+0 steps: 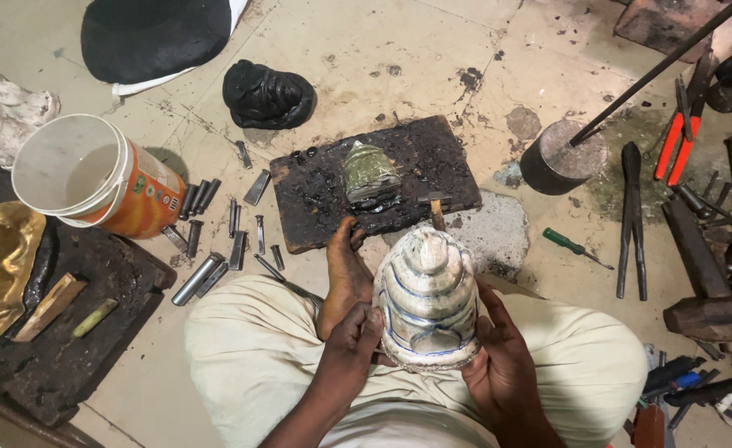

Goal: The person sits on the floor and uses a hammer to shape a conical metal object placed on a wooden block. They repeatedly strike the object, rotate it, and inspect its surface to refine the shape.

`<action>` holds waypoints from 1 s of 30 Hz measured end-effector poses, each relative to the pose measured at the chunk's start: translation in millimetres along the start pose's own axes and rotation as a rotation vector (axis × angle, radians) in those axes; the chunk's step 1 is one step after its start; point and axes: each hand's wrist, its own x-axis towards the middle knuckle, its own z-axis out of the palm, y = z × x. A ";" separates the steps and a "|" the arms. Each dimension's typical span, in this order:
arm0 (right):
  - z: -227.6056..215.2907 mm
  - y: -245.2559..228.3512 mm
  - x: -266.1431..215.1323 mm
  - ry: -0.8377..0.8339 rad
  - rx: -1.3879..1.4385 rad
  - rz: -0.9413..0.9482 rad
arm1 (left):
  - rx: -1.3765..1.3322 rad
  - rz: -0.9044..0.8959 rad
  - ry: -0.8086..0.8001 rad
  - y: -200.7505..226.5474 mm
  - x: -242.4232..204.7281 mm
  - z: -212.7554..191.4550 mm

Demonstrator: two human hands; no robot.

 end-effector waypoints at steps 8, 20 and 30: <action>-0.9 -2.3 -3.4 -0.050 -0.024 -0.015 | 0.078 0.086 -0.043 -5.9 1.3 -5.7; 5.3 -10.0 -19.4 -0.027 -0.076 0.120 | 0.103 0.313 -0.198 28.7 -7.8 -8.5; -21.8 -15.9 -24.7 -0.257 -0.363 -0.130 | -0.571 0.037 -0.435 22.2 -9.7 -2.4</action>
